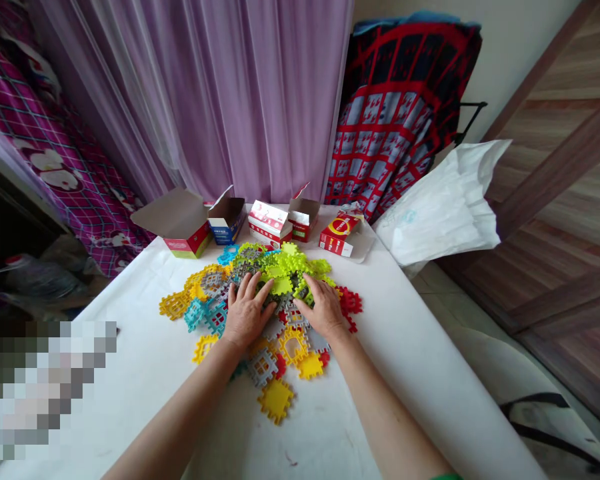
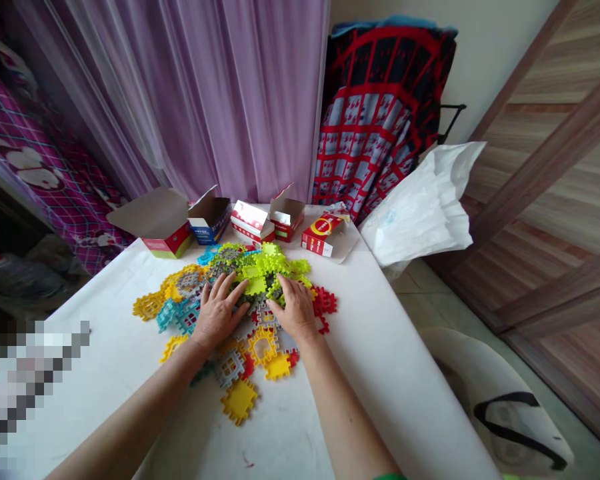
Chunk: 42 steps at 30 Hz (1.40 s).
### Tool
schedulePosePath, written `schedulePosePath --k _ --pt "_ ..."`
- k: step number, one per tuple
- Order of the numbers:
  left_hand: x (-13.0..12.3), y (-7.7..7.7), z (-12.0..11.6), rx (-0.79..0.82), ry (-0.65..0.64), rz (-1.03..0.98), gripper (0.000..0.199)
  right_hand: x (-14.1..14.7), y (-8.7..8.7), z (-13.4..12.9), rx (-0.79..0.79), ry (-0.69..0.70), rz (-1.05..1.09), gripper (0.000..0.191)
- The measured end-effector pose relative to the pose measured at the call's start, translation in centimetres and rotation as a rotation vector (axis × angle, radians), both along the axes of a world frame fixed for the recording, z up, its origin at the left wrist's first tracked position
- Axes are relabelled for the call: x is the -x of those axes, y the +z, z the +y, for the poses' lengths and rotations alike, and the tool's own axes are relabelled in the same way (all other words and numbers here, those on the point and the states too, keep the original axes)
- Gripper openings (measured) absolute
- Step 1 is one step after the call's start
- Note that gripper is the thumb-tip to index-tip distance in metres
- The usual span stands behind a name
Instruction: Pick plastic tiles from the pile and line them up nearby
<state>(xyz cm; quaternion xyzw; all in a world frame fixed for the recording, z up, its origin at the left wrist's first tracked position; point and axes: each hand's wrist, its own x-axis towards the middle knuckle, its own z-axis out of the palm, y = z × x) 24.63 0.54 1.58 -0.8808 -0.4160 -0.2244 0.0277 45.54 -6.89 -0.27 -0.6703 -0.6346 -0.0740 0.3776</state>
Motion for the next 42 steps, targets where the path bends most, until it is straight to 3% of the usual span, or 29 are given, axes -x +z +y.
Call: schedulePosePath --k 4,7,9,11,13,16,21,28,31,34,37,39,42 --pt "1.3 -0.1 -1.7 -0.002 -0.028 0.045 0.064 -0.4 -0.3 1.3 -0.054 0.051 0.017 0.057" --pt "3.7 -1.0 -5.1 -0.062 -0.125 0.105 0.094 -1.0 0.2 0.3 -0.106 0.105 0.005 0.052" --pt "5.2 -1.9 -7.3 -0.072 -0.248 0.176 0.109 -1.7 0.5 -1.5 -0.112 0.048 -0.016 0.051" --pt "6.2 -2.5 -8.3 -0.06 -0.284 0.217 0.106 -2.4 0.4 -3.7 -0.052 -0.095 -0.057 0.053" --pt "6.4 -2.7 -7.9 -0.011 -0.226 0.23 0.092 -2.6 -0.1 -5.5 0.054 -0.208 -0.115 0.06" --pt "5.7 -2.4 -5.6 0.082 -0.178 0.22 0.076 -1.6 -0.7 -6.2 0.191 -0.246 -0.168 0.067" --pt "4.7 -1.3 -2.5 0.138 -0.18 0.163 0.071 1.1 0.0 -2.3 0.282 -0.166 -0.102 0.068" --pt "6.6 -1.1 -0.7 0.09 -0.24 0.096 0.069 2.6 2.1 4.2 0.349 -0.01 -0.036 0.06" --pt "7.4 -1.4 -0.9 0.041 -0.267 0.0 0.061 3.4 3.1 5.2 0.339 -0.046 -0.015 0.06" --pt "8.4 -1.5 -1.1 0.02 -0.274 -0.109 0.046 3.1 3.5 3.7 0.235 -0.102 0.018 0.055" --pt "10.3 -1.1 -0.4 -0.01 -0.125 -0.184 0.043 1.0 2.3 -0.7 0.063 -0.129 0.041 0.049" --pt "11.9 -0.8 0.7 -0.022 0.121 -0.221 0.054 -0.4 0.8 -4.5 -0.004 -0.259 0.024 0.048" --pt "13.6 -0.8 2.7 0.087 0.433 -0.241 0.078 -0.4 -1.7 -8.8 0.102 -0.518 -0.037 0.053"
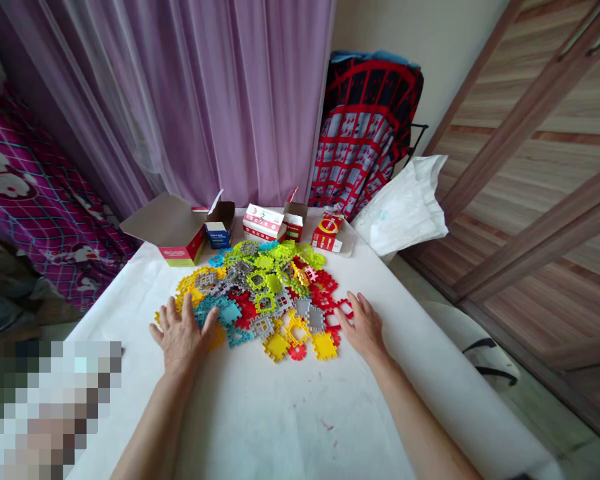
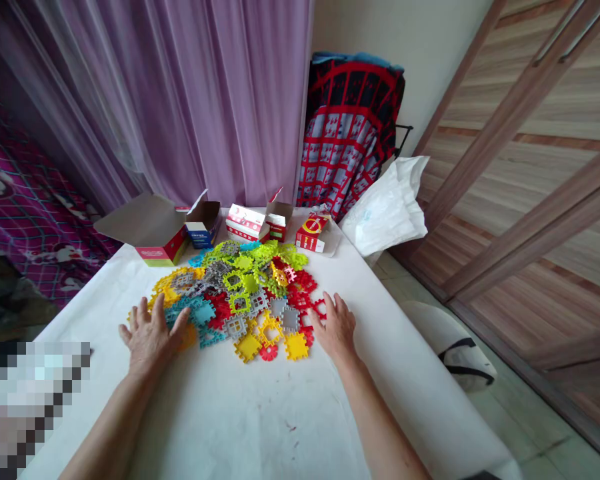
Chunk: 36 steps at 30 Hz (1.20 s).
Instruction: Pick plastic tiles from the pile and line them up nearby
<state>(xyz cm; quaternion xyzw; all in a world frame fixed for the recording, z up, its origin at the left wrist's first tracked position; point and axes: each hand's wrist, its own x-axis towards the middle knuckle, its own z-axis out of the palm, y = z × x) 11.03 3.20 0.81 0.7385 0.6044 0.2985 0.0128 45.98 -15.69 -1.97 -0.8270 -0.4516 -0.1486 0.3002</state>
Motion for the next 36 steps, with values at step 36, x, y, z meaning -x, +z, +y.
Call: schedulePosePath --k 36 --pt "-3.5 -1.2 -3.3 0.083 -0.317 -0.282 0.054 5.7 1.7 3.8 0.009 0.382 0.018 0.036"
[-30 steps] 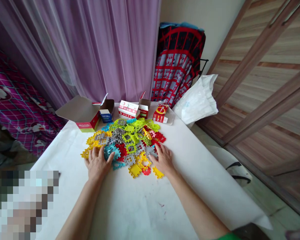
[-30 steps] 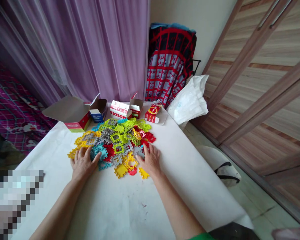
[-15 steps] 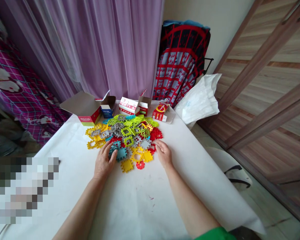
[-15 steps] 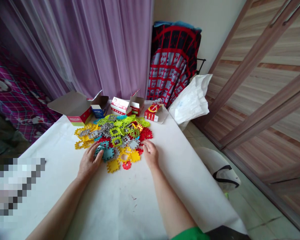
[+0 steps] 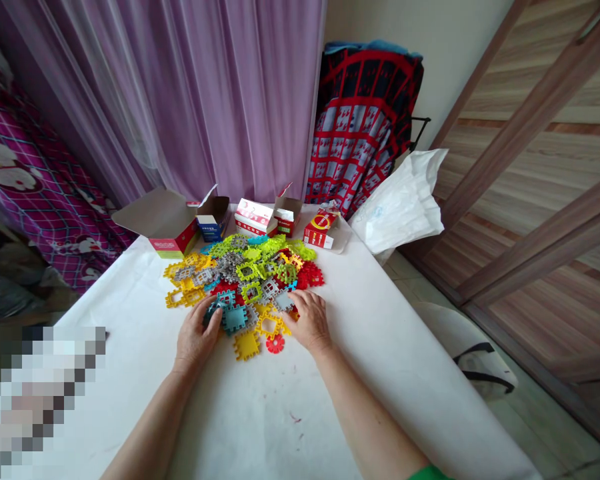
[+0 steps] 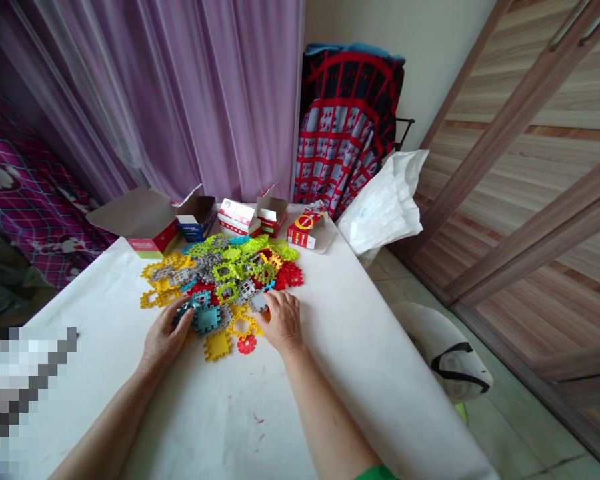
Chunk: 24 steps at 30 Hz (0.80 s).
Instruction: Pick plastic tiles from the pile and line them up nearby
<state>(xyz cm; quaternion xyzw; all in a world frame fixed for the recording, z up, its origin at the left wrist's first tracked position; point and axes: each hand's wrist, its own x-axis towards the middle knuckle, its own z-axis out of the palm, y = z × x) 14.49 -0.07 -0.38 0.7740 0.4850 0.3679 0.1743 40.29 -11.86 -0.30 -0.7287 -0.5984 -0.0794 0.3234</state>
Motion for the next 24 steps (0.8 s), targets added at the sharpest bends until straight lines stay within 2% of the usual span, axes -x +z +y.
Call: schedulePosePath --k 4,11,14,17,19,22,24 --pt "0.1 0.0 0.2 0.031 -0.006 -0.017 0.055 -0.2 0.0 -0.2 -0.029 0.023 -0.004 0.03" --pt "0.1 0.0 0.1 0.053 -0.011 -0.021 0.056 -1.1 -1.1 0.3 -0.258 0.02 0.077 0.03" --pt "0.2 0.0 0.1 0.056 -0.024 -0.03 0.055 -2.8 -1.6 0.2 -0.243 -0.129 0.145 0.032" --pt "0.3 0.0 0.2 0.061 -0.029 -0.042 0.055 -5.8 -1.8 -1.0 -0.118 -0.383 0.14 0.04" --pt "0.3 0.0 0.4 0.064 -0.032 -0.047 0.055 -7.7 -1.8 -2.1 -0.048 -0.514 0.096 0.037" --pt "0.3 -0.1 0.6 0.066 -0.035 -0.057 0.057 -9.6 -1.6 -3.5 0.03 -0.644 0.098 0.031" --pt "0.4 0.0 0.6 0.072 -0.028 -0.07 0.058 -10.1 -1.6 -3.9 0.056 -0.673 0.148 0.03"
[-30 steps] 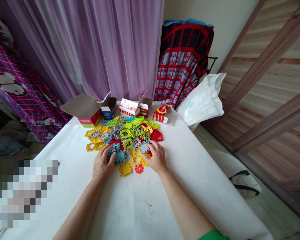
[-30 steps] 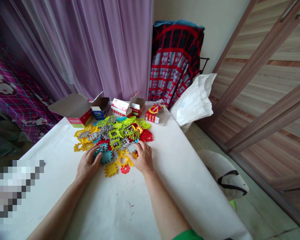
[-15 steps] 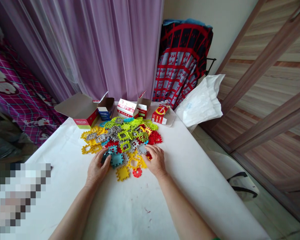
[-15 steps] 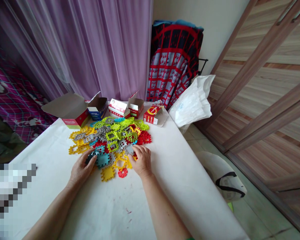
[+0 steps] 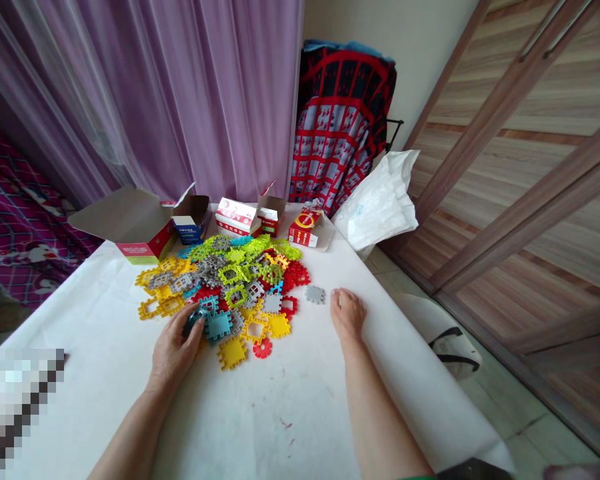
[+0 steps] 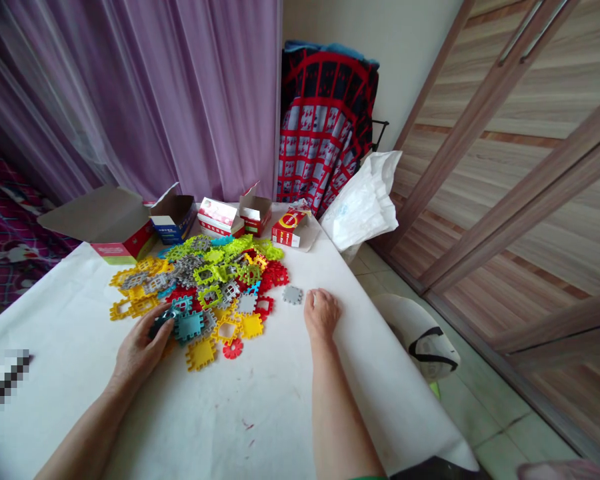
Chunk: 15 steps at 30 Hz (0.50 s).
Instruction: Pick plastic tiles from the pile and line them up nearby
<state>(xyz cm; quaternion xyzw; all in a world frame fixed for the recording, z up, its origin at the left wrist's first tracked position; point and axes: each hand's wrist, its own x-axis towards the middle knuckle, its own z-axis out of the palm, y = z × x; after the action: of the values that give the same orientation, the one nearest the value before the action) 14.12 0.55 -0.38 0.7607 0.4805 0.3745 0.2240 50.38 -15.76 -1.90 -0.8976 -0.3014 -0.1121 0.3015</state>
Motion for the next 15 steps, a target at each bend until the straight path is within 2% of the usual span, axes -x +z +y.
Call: schedulePosePath --k 2,5,8,11,15 --pt "0.12 0.12 0.01 0.016 0.021 -0.02 0.057 -0.03 -0.05 0.07 -0.024 0.044 0.024 0.033" --pt "0.46 0.3 0.02 0.08 0.081 -0.08 0.059 0.2 -0.19 0.39 -0.045 0.227 -0.006 0.045" --pt "0.79 0.38 0.15 0.162 0.14 -0.154 0.065 0.33 -0.22 0.49 0.017 0.348 -0.013 0.048" --pt "0.9 0.45 0.28 0.191 0.163 -0.187 0.068 0.23 -0.1 0.49 0.062 0.36 -0.003 0.038" --pt "0.78 0.77 0.18 0.178 0.133 -0.165 0.065 -0.06 0.12 0.82 -0.003 0.332 -0.014 0.035"
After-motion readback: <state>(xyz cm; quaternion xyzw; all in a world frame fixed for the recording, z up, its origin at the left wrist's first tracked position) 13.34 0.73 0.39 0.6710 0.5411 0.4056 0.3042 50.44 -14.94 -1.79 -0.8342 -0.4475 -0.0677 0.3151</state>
